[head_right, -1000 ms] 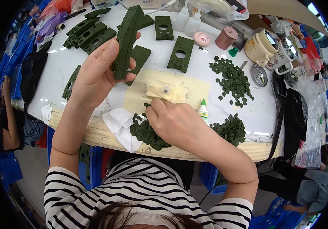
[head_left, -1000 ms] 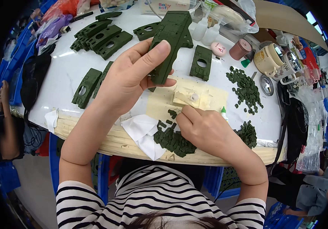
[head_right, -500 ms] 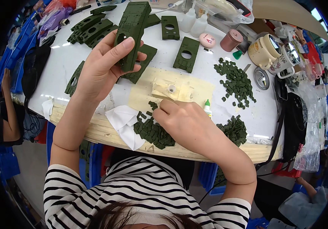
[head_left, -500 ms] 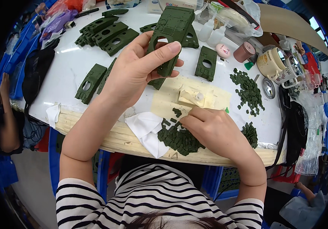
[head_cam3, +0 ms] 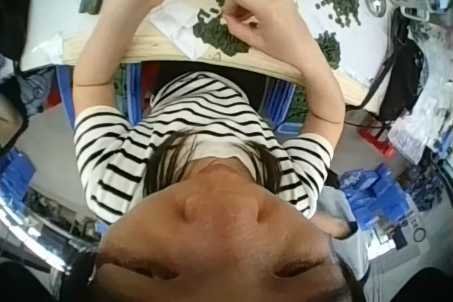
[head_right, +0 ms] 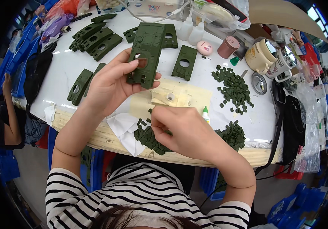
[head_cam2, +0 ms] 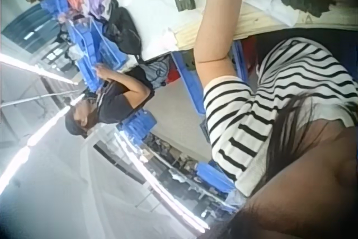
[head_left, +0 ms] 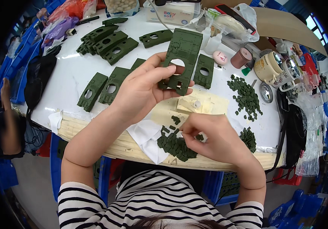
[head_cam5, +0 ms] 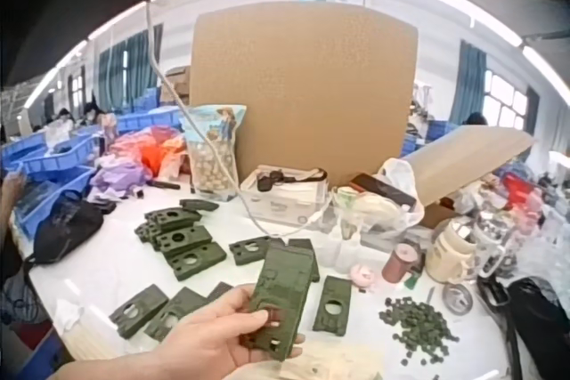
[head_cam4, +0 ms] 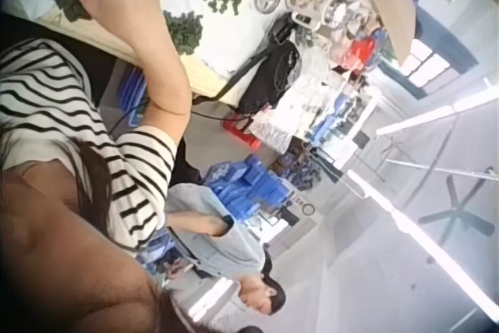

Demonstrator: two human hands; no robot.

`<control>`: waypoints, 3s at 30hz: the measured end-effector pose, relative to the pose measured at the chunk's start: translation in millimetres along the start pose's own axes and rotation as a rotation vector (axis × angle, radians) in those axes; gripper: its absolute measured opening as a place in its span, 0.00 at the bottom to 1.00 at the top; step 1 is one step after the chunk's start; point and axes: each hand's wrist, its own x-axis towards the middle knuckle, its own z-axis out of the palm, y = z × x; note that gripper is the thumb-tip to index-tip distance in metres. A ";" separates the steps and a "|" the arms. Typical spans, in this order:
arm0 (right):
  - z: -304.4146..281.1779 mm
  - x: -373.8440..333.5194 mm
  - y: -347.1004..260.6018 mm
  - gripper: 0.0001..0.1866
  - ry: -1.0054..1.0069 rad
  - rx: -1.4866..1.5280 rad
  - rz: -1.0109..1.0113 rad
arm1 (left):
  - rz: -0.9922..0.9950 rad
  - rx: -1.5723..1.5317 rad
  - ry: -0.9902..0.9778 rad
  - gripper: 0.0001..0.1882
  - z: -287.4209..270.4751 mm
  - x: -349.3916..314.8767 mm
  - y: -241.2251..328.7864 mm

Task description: Assembling plastic toy tank hulls by applying glue and attaching small components on a factory workbench.

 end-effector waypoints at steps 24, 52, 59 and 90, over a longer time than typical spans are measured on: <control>-18.1 -2.4 0.3 0.05 0.548 0.553 0.084 | 0.017 0.105 -0.084 0.17 9.4 -9.8 -11.2; -29.4 -3.4 8.2 0.03 0.734 0.221 -0.061 | -0.174 0.156 -0.202 0.16 10.5 -10.0 -15.9; -40.3 -6.6 9.7 0.05 0.467 0.583 0.125 | -0.207 0.381 -0.233 0.20 5.0 -3.7 -5.6; -27.8 -8.0 5.7 0.03 0.725 0.440 -0.054 | -0.083 -0.042 -0.317 0.32 6.4 -2.8 -9.3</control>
